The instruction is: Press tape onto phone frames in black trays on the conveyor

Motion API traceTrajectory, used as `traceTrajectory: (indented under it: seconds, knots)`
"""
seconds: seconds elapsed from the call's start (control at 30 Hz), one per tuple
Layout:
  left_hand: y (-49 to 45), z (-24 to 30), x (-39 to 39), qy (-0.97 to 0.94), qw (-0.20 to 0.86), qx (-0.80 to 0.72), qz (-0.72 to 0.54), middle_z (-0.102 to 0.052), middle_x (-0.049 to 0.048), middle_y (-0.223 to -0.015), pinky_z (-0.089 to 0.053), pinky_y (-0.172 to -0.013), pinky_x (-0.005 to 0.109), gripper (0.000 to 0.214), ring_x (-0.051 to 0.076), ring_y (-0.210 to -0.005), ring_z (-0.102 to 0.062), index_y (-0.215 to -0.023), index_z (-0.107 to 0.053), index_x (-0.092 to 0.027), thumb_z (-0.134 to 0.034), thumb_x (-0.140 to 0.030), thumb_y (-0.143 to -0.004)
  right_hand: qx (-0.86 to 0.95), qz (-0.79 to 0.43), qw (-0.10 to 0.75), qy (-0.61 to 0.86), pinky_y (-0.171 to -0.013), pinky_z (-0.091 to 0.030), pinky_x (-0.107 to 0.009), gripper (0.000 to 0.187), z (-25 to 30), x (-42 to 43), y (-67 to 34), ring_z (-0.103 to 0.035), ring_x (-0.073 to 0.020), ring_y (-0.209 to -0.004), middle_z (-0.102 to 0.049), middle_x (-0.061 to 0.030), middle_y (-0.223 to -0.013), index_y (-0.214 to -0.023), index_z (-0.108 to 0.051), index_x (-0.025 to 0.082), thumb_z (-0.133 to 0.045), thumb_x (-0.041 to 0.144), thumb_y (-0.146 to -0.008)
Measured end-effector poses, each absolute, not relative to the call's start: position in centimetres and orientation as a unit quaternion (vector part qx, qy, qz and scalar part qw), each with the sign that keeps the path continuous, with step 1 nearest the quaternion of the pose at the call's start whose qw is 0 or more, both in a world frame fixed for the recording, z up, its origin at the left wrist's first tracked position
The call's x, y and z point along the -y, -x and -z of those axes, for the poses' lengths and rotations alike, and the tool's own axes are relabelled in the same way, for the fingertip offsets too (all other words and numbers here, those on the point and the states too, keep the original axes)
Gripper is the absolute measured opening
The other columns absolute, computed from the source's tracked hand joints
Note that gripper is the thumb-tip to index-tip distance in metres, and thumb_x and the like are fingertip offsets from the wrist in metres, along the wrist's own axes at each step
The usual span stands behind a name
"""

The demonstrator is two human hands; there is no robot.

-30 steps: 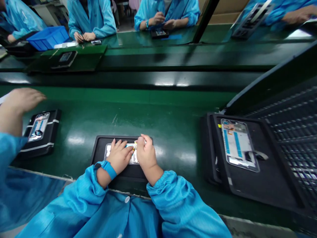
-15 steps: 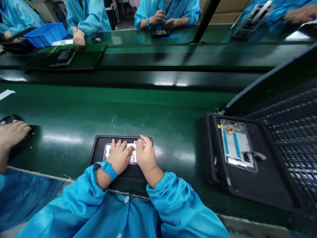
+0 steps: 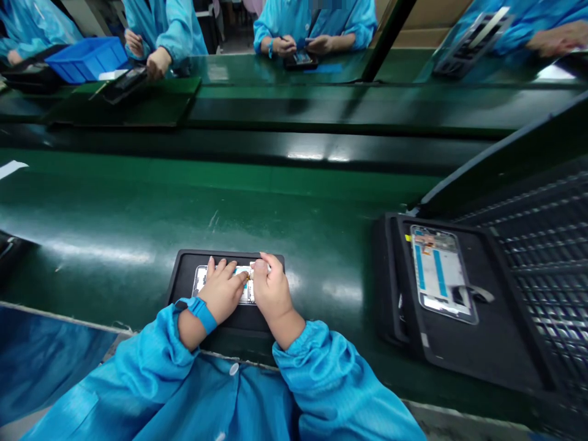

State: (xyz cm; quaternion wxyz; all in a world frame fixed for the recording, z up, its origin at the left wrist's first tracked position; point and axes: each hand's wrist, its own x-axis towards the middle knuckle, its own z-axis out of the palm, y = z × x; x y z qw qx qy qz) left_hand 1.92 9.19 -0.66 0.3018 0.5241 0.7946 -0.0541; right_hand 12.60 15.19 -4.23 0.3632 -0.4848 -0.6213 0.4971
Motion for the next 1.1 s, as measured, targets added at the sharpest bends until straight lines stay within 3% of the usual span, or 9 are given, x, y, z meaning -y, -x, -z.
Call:
traceTrajectory:
  seconds: [0.33, 0.5, 0.67, 0.77, 0.9, 0.97, 1.1]
  knots:
    - [-2.2, 0.8, -9.1, -0.519, 0.320, -0.792, 0.039, -0.012, -0.0099, -0.129, 0.016, -0.116, 0.042, 0.051, 0.013, -0.126, 0.000, -0.116, -0.038, -0.040, -0.004, -0.044, -0.078, 0.706, -0.387, 0.390, 0.446, -0.061, -0.052, -0.025, 0.029, 3.8, -15.2, -12.7, -0.060, -0.0127, -0.072, -0.061, -0.0064, -0.079, -0.103, -0.045, 0.012, -0.034, 0.034, -0.088]
    - [-2.1, 0.6, -9.3, -0.504, 0.354, -0.787, 0.042, -0.010, -0.0115, -0.130, 0.021, -0.116, 0.039, 0.050, 0.013, -0.128, 0.002, -0.121, -0.033, -0.041, -0.008, -0.041, -0.078, 0.837, -0.160, 0.393, 0.345, -0.058, -0.049, -0.024, 0.031, 1.9, -15.6, -12.0, -0.059, -0.0146, -0.066, -0.060, -0.0059, -0.072, -0.081, -0.055, 0.009, -0.031, 0.028, -0.089]
    - [-1.8, 0.6, -9.4, -0.492, 0.366, -0.789, 0.034, -0.013, -0.0111, -0.130, 0.023, -0.117, 0.037, 0.052, 0.012, -0.128, 0.002, -0.124, -0.033, -0.035, -0.014, -0.034, -0.076, 0.877, -0.132, 0.383, 0.257, -0.051, -0.045, -0.027, 0.044, 1.3, -15.9, -11.0, -0.054, -0.0156, -0.053, -0.056, -0.0035, -0.058, -0.062, -0.055, 0.014, -0.024, 0.029, -0.090]
    - [-1.5, 0.6, -9.5, -0.479, 0.369, -0.797, 0.006, -0.018, -0.0125, -0.128, 0.016, -0.119, 0.037, 0.049, 0.009, -0.126, -0.003, -0.116, -0.042, -0.037, -0.012, -0.042, -0.077, 0.830, -0.170, 0.412, 0.334, -0.055, -0.047, -0.025, 0.039, 1.9, -15.9, -11.2, -0.058, -0.0151, -0.060, -0.060, -0.0062, -0.067, -0.073, -0.057, 0.010, -0.028, 0.031, -0.089]
    - [-1.3, 0.2, -9.9, -0.449, 0.379, -0.808, -0.035, -0.023, -0.0147, -0.125, 0.008, -0.121, 0.035, 0.043, 0.004, -0.123, -0.008, -0.106, -0.047, -0.040, -0.016, -0.044, -0.076, 0.650, -0.406, 0.349, 0.539, -0.060, -0.049, -0.028, 0.044, 2.7, -15.8, -11.7, -0.060, -0.0159, -0.066, -0.061, -0.0067, -0.075, -0.097, -0.050, 0.010, -0.029, 0.046, -0.084]
    - [-1.3, 0.0, -10.3, -0.426, 0.379, -0.820, -0.046, -0.026, -0.0140, -0.123, 0.006, -0.121, 0.034, 0.041, 0.002, -0.122, -0.010, -0.100, -0.051, -0.035, -0.020, -0.041, -0.075, 0.599, -0.472, 0.314, 0.566, -0.066, -0.049, -0.032, 0.051, 2.8, -15.8, -11.8, -0.059, -0.0170, -0.071, -0.060, -0.0066, -0.079, -0.103, -0.045, 0.012, -0.027, 0.054, -0.080]
    - [-1.4, -0.1, -11.1, -0.395, 0.371, -0.839, -0.050, -0.034, -0.0104, -0.116, 0.001, -0.120, 0.033, 0.035, -0.001, -0.118, -0.016, -0.089, -0.055, -0.022, -0.031, -0.040, -0.070, 0.592, -0.482, 0.299, 0.573, -0.077, -0.045, -0.036, 0.060, 2.5, -15.8, -11.6, -0.057, -0.0199, -0.083, -0.058, -0.0106, -0.090, -0.104, -0.044, 0.012, -0.023, 0.060, -0.075]
